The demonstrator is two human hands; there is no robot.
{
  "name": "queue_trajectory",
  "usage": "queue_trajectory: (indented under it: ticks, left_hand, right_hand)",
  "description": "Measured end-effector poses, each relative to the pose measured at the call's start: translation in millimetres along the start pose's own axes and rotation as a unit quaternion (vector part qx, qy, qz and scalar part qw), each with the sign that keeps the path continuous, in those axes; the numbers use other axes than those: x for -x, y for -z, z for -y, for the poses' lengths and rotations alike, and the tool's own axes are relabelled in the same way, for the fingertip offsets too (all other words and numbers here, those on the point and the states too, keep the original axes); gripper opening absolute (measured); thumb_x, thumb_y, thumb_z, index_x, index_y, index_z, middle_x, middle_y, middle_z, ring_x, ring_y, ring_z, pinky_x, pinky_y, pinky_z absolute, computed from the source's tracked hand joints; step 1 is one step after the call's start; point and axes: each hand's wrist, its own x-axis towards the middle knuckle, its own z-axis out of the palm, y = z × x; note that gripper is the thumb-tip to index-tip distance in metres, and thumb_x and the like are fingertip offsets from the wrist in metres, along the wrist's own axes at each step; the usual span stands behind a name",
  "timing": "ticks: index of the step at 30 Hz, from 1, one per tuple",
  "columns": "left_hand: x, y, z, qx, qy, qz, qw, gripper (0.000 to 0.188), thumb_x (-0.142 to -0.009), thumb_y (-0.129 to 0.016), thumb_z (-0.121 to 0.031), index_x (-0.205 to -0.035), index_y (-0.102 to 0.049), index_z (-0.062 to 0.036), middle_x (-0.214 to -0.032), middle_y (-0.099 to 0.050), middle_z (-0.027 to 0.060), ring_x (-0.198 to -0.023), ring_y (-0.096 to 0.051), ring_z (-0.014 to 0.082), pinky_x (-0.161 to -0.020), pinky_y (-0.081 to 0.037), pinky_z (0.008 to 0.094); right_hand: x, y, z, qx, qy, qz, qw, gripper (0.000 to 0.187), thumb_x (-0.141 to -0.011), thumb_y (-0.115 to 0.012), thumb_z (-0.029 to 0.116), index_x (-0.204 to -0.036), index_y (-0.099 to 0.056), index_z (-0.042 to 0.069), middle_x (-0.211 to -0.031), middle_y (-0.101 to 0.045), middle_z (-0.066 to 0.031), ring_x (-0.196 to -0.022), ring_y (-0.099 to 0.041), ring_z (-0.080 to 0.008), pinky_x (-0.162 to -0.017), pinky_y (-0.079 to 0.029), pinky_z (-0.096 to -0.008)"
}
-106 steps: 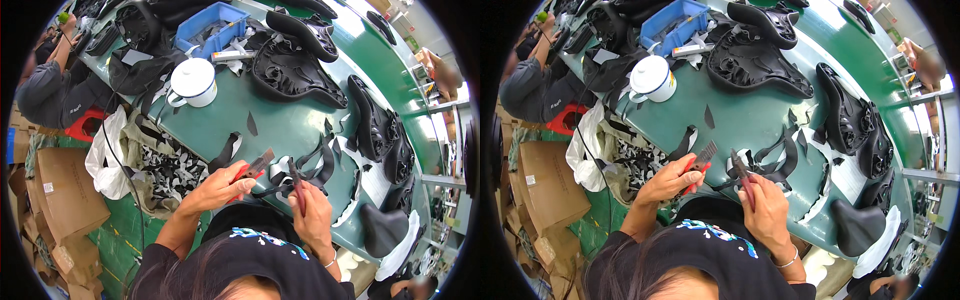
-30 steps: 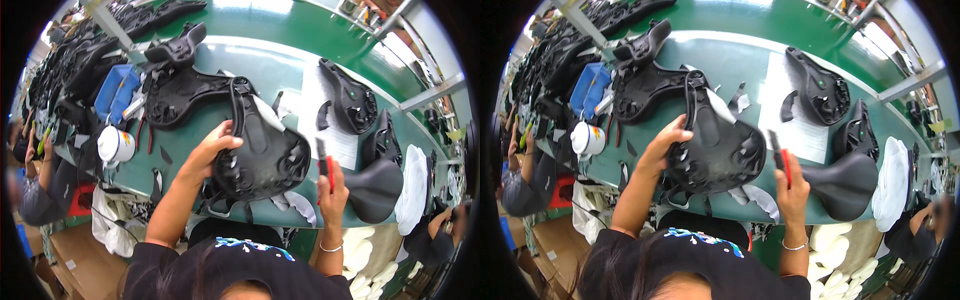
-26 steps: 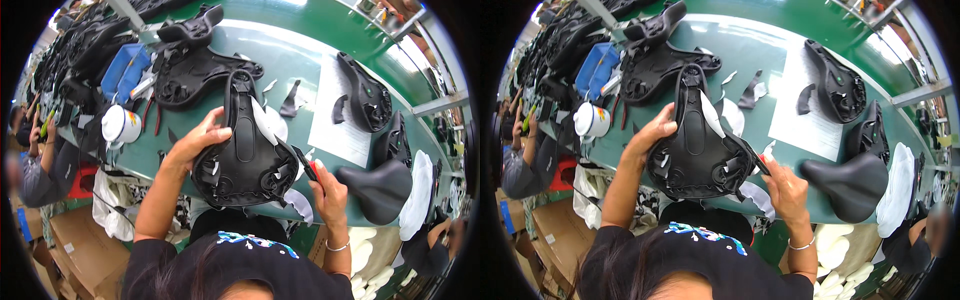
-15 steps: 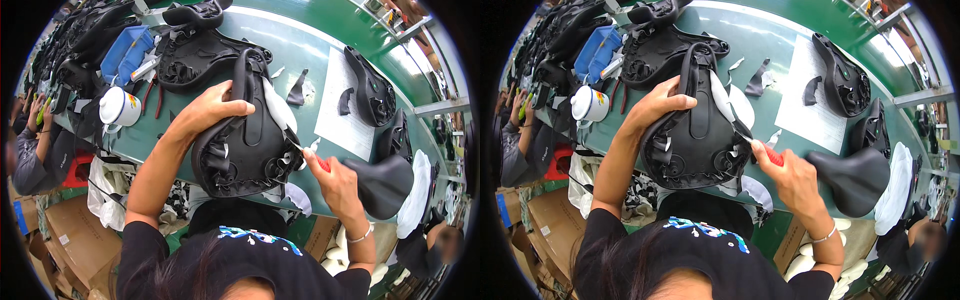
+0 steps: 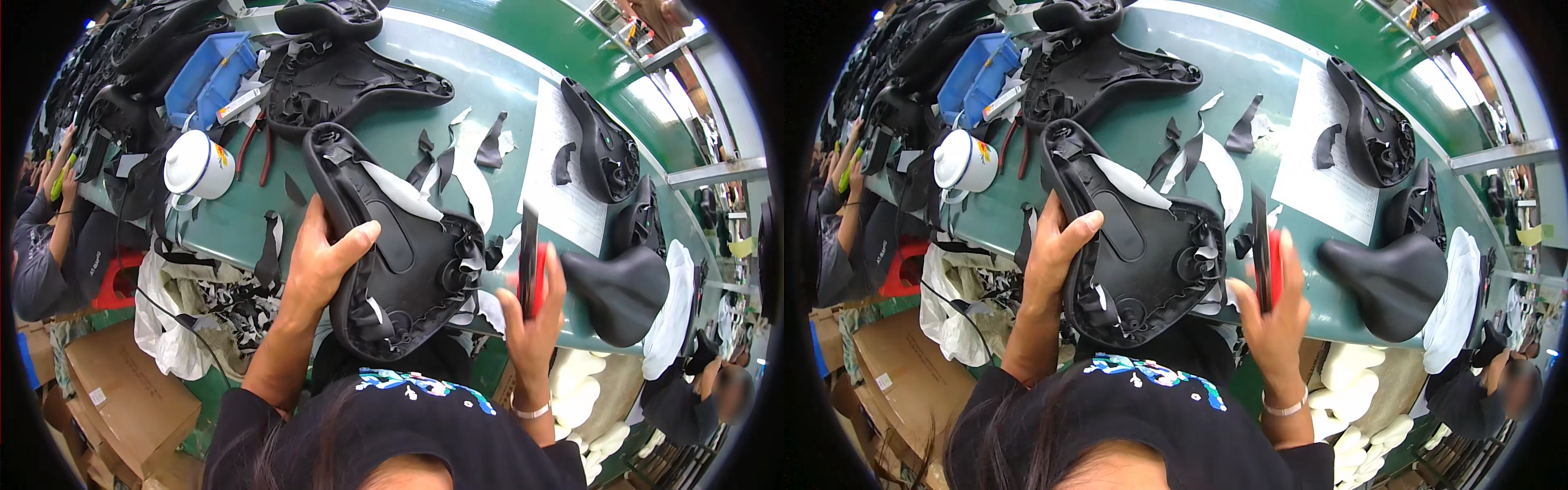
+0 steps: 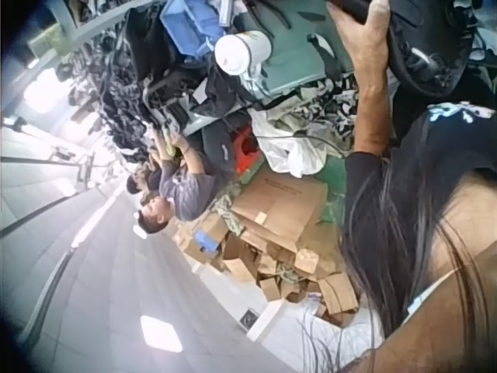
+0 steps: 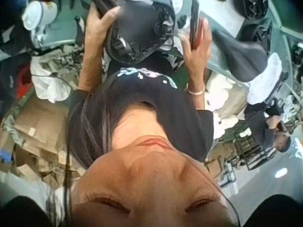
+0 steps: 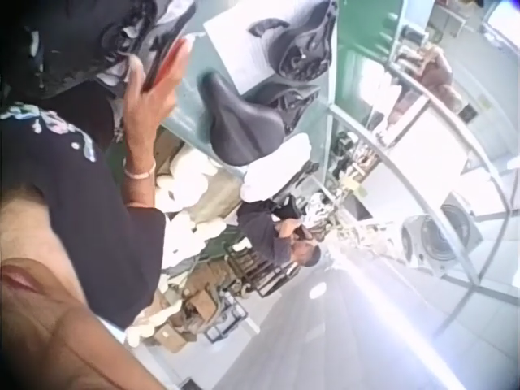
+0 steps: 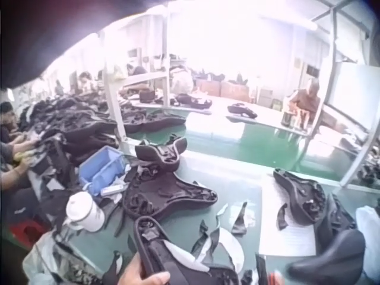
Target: Trimming excess leather or synthetic material from the underside of bicycle seats using a utility knife.
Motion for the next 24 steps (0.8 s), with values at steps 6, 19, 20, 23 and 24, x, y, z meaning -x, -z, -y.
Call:
queue_trajectory:
  ticks: [6,19,20,23,24]
  left_hand:
    - [20,11,25,-0.148,-0.077,-0.181,0.969,0.064,-0.074,-0.074,-0.024,-0.122,-0.043,0.0026,-0.105,-0.05,0.0106,-0.098,-0.049,0.0189,-0.088,-0.041,0.0333]
    - [-42,-53,9,-0.482,-0.329,0.237,0.777,0.007,-0.069,-0.063,-0.013,-0.073,-0.066,-0.0088,-0.063,-0.054,0.0035,-0.071,-0.05,0.02,-0.069,-0.033,0.0336]
    - [-44,-54,8,-0.449,-0.339,0.232,0.794,0.008,-0.071,-0.063,-0.014,-0.071,-0.065,-0.0072,-0.062,-0.052,0.0061,-0.069,-0.049,0.0207,-0.069,-0.031,0.0329]
    - [-47,-57,4,-0.427,-0.305,0.223,0.822,0.01,-0.074,-0.064,-0.016,-0.072,-0.065,-0.0066,-0.06,-0.049,0.0087,-0.066,-0.047,0.0229,-0.068,-0.031,0.0338]
    - [-47,-57,-1,-0.445,-0.289,0.22,0.818,0.015,-0.079,-0.063,-0.019,-0.074,-0.064,-0.0045,-0.064,-0.055,0.0068,-0.065,-0.049,0.0184,-0.071,-0.034,0.0308]
  right_hand:
    - [-67,-15,-25,-0.193,-0.145,0.05,0.969,0.044,-0.082,-0.064,0.006,-0.123,-0.05,0.003,-0.077,-0.057,-0.0009,-0.056,-0.049,-0.0054,-0.05,-0.04,-0.0191]
    - [-59,35,-39,-0.014,0.137,0.11,0.984,0.055,-0.081,-0.068,0.008,-0.133,-0.048,0.011,-0.09,-0.065,-0.0095,-0.07,-0.064,-0.0205,-0.062,-0.051,-0.0305]
    - [-59,42,-42,0.072,0.175,0.17,0.967,0.056,-0.08,-0.069,0.009,-0.132,-0.05,0.014,-0.08,-0.061,-0.0069,-0.062,-0.06,-0.0188,-0.056,-0.048,-0.0302]
    - [-59,36,-29,0.209,0.245,0.229,0.919,0.058,-0.076,-0.071,0.013,-0.131,-0.054,0.021,-0.059,-0.046,-0.001,-0.047,-0.046,-0.0153,-0.043,-0.038,-0.031]
    - [-58,34,-26,0.236,0.234,0.226,0.915,0.058,-0.077,-0.071,0.013,-0.132,-0.053,0.021,-0.059,-0.045,-0.0016,-0.047,-0.046,-0.0154,-0.042,-0.038,-0.0313]
